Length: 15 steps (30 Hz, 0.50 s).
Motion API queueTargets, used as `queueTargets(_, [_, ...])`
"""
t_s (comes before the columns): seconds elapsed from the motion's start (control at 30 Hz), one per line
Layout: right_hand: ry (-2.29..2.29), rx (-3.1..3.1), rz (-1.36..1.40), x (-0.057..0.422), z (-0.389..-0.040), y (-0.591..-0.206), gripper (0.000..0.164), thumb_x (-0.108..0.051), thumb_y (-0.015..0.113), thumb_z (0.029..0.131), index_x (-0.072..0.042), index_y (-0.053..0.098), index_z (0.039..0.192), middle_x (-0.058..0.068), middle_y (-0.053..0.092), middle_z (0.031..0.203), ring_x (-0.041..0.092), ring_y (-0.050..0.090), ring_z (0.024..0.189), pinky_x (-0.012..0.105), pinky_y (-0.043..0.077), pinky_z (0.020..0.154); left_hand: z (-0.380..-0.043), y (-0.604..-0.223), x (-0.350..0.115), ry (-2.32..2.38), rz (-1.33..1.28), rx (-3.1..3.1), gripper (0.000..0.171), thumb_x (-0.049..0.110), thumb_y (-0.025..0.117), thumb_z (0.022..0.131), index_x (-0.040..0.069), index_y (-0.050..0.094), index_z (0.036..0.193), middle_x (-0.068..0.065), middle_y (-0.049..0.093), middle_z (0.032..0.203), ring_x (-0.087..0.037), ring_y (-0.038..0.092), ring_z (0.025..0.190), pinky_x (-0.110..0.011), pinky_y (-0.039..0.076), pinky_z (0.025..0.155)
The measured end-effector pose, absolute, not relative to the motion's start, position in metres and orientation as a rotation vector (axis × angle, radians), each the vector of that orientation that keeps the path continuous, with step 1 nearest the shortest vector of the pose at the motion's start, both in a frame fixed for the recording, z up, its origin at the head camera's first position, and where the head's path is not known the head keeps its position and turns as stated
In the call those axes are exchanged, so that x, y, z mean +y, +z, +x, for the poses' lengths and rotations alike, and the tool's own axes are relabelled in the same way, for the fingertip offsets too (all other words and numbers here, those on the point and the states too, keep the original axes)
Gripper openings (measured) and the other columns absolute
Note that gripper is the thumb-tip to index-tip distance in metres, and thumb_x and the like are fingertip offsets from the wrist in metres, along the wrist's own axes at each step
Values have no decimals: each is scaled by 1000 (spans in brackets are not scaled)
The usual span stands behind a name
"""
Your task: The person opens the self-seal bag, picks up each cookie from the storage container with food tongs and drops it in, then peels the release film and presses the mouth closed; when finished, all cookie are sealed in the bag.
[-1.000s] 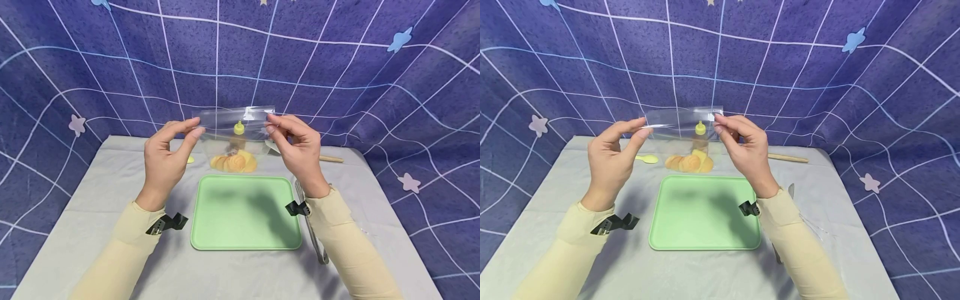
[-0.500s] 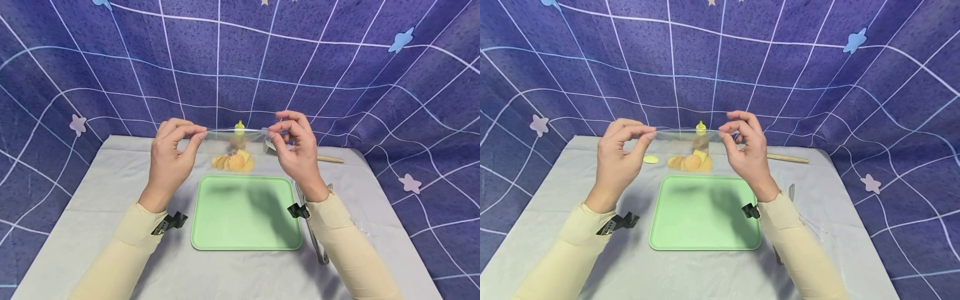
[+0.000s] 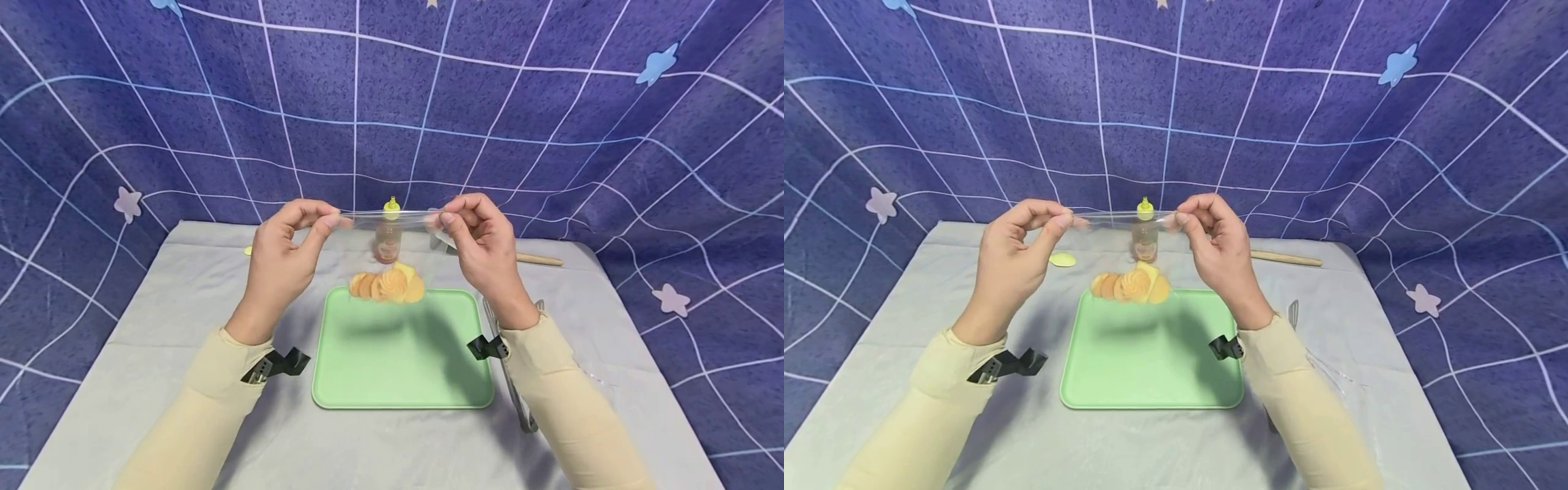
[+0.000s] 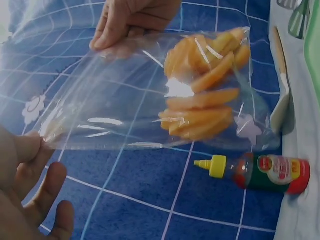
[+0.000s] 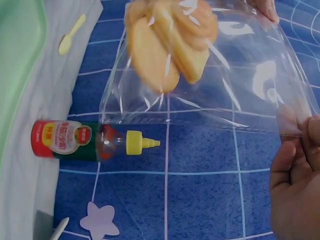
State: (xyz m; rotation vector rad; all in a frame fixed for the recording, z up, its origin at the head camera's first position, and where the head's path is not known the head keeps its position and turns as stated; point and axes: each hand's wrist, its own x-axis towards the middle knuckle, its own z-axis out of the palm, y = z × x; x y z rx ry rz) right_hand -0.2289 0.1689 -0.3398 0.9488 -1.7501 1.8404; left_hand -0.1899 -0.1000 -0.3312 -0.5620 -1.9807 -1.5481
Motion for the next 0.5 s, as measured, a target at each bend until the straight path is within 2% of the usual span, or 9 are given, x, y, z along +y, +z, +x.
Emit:
queueTargets(0.2, [1789,-1772,865,168,-227,-341,13,13,66,92,15,61,105,20,73,89,21,72,80,37,59,77,-194,-333,-97,-1373,-524,-1920,5,7,72,95,3,74,99,3,77,91,-16,57,88,-28,41,79])
queueTargets(0.37, [1675,-1852,773,173,-227,-342,11,9,72,90,7,69,101,15,75,87,18,72,83,30,54,78,-193,-334,-98,-1304,-505,-1937,5,9,76,93,7,76,98,4,75,92,-16,59,90,-28,43,78])
queueTargets(0.5, [1609,-1866,775,176,-222,-337,7,13,72,87,9,70,92,21,72,88,14,68,82,28,51,72,-192,-332,-100,-1278,-498,-1958,6,9,79,89,9,78,95,1,73,91,-16,60,91,-28,43,78])
